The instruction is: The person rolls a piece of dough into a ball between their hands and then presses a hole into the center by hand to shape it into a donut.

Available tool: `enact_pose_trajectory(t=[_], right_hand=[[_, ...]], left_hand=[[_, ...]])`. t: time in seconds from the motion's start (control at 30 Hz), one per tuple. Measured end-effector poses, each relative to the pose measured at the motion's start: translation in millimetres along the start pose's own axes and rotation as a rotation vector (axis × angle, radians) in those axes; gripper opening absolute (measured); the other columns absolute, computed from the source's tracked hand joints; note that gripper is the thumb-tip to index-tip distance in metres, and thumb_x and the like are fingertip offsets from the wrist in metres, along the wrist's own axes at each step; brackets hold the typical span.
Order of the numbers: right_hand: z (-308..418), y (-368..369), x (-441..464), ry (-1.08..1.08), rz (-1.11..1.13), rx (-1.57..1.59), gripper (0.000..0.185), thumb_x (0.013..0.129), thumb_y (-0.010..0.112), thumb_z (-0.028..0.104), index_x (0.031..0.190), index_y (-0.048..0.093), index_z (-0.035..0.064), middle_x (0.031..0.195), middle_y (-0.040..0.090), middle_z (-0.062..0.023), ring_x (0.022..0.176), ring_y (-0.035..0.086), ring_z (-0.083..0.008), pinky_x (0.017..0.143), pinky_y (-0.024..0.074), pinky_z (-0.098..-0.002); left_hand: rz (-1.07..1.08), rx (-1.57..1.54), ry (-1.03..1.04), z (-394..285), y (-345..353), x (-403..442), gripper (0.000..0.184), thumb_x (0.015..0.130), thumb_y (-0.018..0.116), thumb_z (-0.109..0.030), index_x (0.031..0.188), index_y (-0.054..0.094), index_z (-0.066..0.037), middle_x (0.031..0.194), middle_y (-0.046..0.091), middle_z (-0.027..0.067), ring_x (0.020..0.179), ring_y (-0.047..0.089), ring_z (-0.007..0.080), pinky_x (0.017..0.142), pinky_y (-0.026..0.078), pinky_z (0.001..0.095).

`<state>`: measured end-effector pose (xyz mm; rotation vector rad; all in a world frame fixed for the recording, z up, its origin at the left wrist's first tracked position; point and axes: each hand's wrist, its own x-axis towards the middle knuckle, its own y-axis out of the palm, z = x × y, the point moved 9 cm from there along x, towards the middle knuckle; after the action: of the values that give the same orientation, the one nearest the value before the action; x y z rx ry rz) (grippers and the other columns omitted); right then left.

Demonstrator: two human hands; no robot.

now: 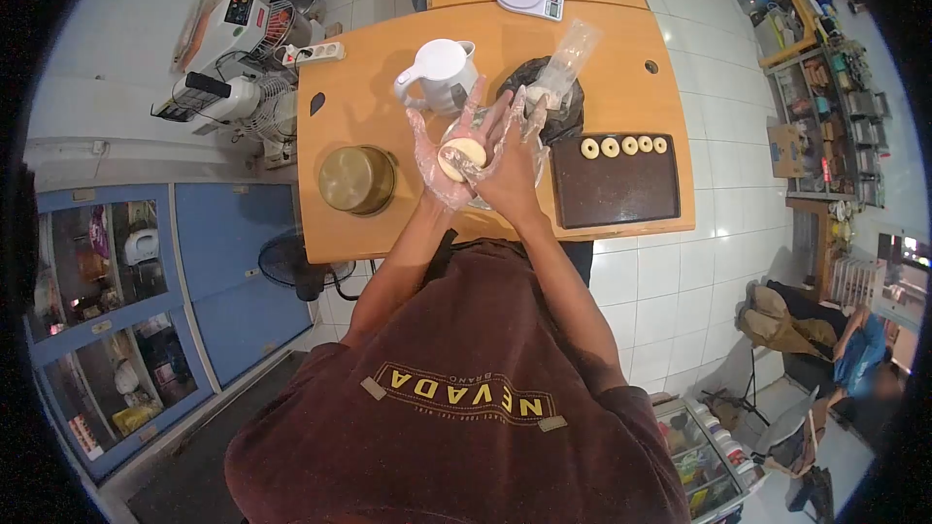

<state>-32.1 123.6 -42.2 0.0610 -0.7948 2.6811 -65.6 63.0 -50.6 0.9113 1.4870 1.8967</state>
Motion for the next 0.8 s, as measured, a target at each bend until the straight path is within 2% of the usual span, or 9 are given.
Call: enact_pose_trajectory(t=[0.07, 0.27, 0.33, 0.47, 0.5, 0.57, 0.63, 0.73, 0.8], right_hand=[[0, -1, -3, 0.002, -0.019, -0.008, 0.131, 0.071, 0.09, 0.049, 0.158, 0.012, -0.0103, 0.161, 0.008, -0.0426, 0.154, 0.001, -0.0541, 0.124, 0.0178, -0.0565], [2, -8, 0, -0.006, -0.056, 0.127, 0.128, 0.073, 0.09, 0.047, 0.157, 0.014, -0.0115, 0.162, 0.01, -0.0414, 0.154, -0.001, -0.053, 0.124, 0.0167, -0.0548], [-1, -8, 0, 0.001, -0.074, 0.1, 0.126, 0.074, 0.089, 0.046, 0.157, 0.015, -0.0123, 0.162, 0.013, -0.0404, 0.154, -0.001, -0.0528, 0.124, 0.0165, -0.0545], [-23, 14, 2, 0.071, 0.005, 0.355, 0.123, 0.076, 0.088, 0.044, 0.156, 0.014, -0.0132, 0.161, 0.022, -0.0373, 0.153, 0.014, -0.0497, 0.123, 0.0191, -0.0524], [-23, 16, 1, 0.098, 0.03, 0.433, 0.122, 0.077, 0.088, 0.043, 0.156, 0.014, -0.0133, 0.161, 0.024, -0.0365, 0.152, 0.018, -0.0486, 0.123, 0.0195, -0.0515], [-21, 14, -1, 0.096, 0.035, 0.392, 0.12, 0.078, 0.088, 0.04, 0.156, 0.014, -0.0134, 0.159, 0.028, -0.035, 0.151, 0.025, -0.0465, 0.123, 0.0206, -0.0498], [-12, 4, 1, 0.034, -0.003, 0.157, 0.118, 0.078, 0.088, 0.037, 0.156, 0.015, -0.0135, 0.158, 0.032, -0.0336, 0.149, 0.03, -0.0445, 0.123, 0.0221, -0.0481], [-25, 7, -1, 0.083, -0.054, 0.347, 0.113, 0.08, 0.088, 0.035, 0.155, 0.018, -0.0126, 0.153, 0.038, -0.0341, 0.149, 0.03, -0.0423, 0.122, 0.0242, -0.0467], [-22, 8, -2, 0.039, -0.077, 0.291, 0.113, 0.081, 0.087, 0.035, 0.156, 0.017, -0.011, 0.154, 0.036, -0.0347, 0.15, 0.028, -0.0406, 0.122, 0.0238, -0.0464]], left_hand=[[0.002, -0.066, -0.023, 2, 4, -3, 0.108, 0.079, 0.042, -0.095, 0.165, 0.02, -0.033, 0.17, 0.022, 0.0065, 0.15, 0.034, 0.0257, 0.111, 0.047, 0.0518], [-0.149, 0.142, 0.019, -3, -3, -4, 0.109, 0.077, 0.042, -0.096, 0.164, 0.021, -0.035, 0.17, 0.021, 0.0058, 0.149, 0.033, 0.0242, 0.109, 0.047, 0.0524], [-0.101, 0.136, 0.008, -1, 1, 0, 0.109, 0.076, 0.041, -0.097, 0.164, 0.021, -0.035, 0.17, 0.021, 0.0057, 0.15, 0.032, 0.0245, 0.109, 0.046, 0.0522], [0.004, -0.075, -0.032, 1, 5, 0, 0.11, 0.076, 0.04, -0.098, 0.164, 0.022, -0.035, 0.171, 0.02, 0.0061, 0.151, 0.029, 0.0253, 0.111, 0.043, 0.0532], [-0.034, -0.035, -0.01, 0, 1, 0, 0.11, 0.076, 0.04, -0.098, 0.164, 0.022, -0.035, 0.171, 0.02, 0.0066, 0.151, 0.028, 0.0258, 0.111, 0.043, 0.0533], [-0.115, 0.046, 0.032, -3, -7, -2, 0.11, 0.075, 0.041, -0.098, 0.164, 0.022, -0.035, 0.171, 0.019, 0.0075, 0.152, 0.028, 0.0269, 0.112, 0.043, 0.0537], [-0.095, 0.146, 0.034, -6, -5, -3, 0.11, 0.075, 0.041, -0.098, 0.164, 0.022, -0.035, 0.171, 0.018, 0.0084, 0.152, 0.027, 0.0276, 0.112, 0.042, 0.0542], [-0.068, 0.147, 0.021, -4, 3, -1, 0.111, 0.075, 0.042, -0.098, 0.164, 0.022, -0.036, 0.171, 0.017, 0.0091, 0.153, 0.025, 0.0283, 0.112, 0.041, 0.0557], [-0.038, 0.082, 0.002, -2, 6, -1, 0.111, 0.074, 0.042, -0.098, 0.164, 0.021, -0.036, 0.171, 0.016, 0.0091, 0.154, 0.025, 0.0285, 0.112, 0.041, 0.0567]])
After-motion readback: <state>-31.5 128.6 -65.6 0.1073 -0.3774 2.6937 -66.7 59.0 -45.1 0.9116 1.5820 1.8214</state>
